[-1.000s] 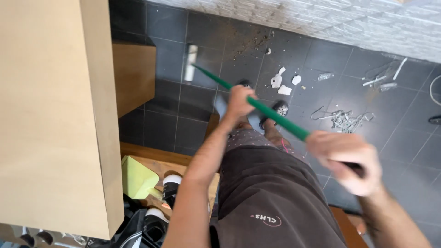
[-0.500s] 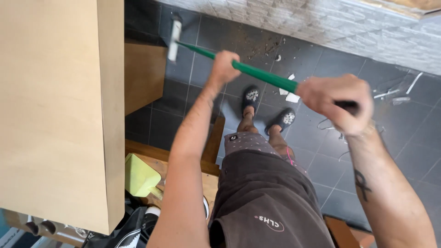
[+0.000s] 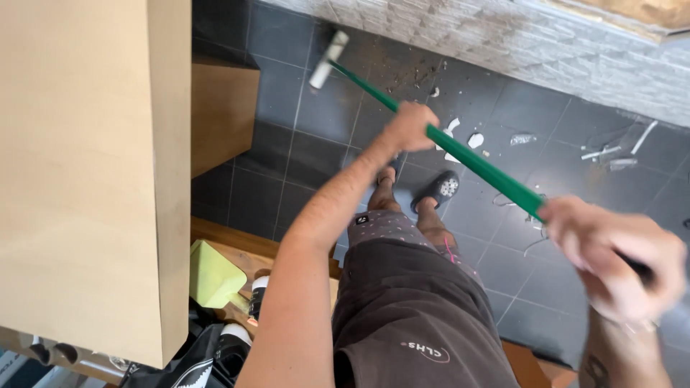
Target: Sweeping white debris on a tiled floor using a long-handled squeegee
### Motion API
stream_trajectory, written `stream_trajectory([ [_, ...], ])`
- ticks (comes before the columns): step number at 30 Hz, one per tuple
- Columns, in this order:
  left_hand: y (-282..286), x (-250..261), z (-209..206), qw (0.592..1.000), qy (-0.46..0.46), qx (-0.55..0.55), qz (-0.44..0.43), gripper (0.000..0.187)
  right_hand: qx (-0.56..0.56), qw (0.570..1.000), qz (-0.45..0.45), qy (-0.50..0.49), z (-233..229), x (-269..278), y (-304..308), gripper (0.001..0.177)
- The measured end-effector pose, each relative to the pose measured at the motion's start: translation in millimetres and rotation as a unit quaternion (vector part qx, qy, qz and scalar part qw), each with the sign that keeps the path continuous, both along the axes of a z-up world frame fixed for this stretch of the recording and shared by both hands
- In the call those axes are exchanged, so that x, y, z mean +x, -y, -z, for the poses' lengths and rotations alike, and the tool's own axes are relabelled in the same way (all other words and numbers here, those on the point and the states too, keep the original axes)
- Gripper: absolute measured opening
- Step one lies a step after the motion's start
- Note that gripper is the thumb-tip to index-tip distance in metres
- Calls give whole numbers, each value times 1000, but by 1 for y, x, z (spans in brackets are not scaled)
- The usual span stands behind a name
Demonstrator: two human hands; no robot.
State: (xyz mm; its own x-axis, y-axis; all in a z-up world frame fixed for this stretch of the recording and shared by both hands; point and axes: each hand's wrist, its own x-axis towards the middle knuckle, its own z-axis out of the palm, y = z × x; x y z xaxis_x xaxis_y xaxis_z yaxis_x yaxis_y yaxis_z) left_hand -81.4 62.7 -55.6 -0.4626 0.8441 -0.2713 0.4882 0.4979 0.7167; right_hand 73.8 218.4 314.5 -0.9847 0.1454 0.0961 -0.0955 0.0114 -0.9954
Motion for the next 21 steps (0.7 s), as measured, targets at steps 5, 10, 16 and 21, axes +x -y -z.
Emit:
stream_trajectory([
  [5, -33, 57, -59, 998, 28, 37, -32, 18, 49, 994, -98, 16, 24, 93, -79, 50],
  [10, 6, 43, -75, 997, 39, -7, -60, 20, -24, 988, -140, -58, 10, 45, -59, 39],
  [16, 107, -31, 40, 989, -40, -62, -127, 14, -88, 985, -109, -104, 92, -31, 8, 33],
  [21, 122, -43, 139, 993, -31, -49, -100, 7, -109, 985, -82, -101, 127, -21, 30, 37],
])
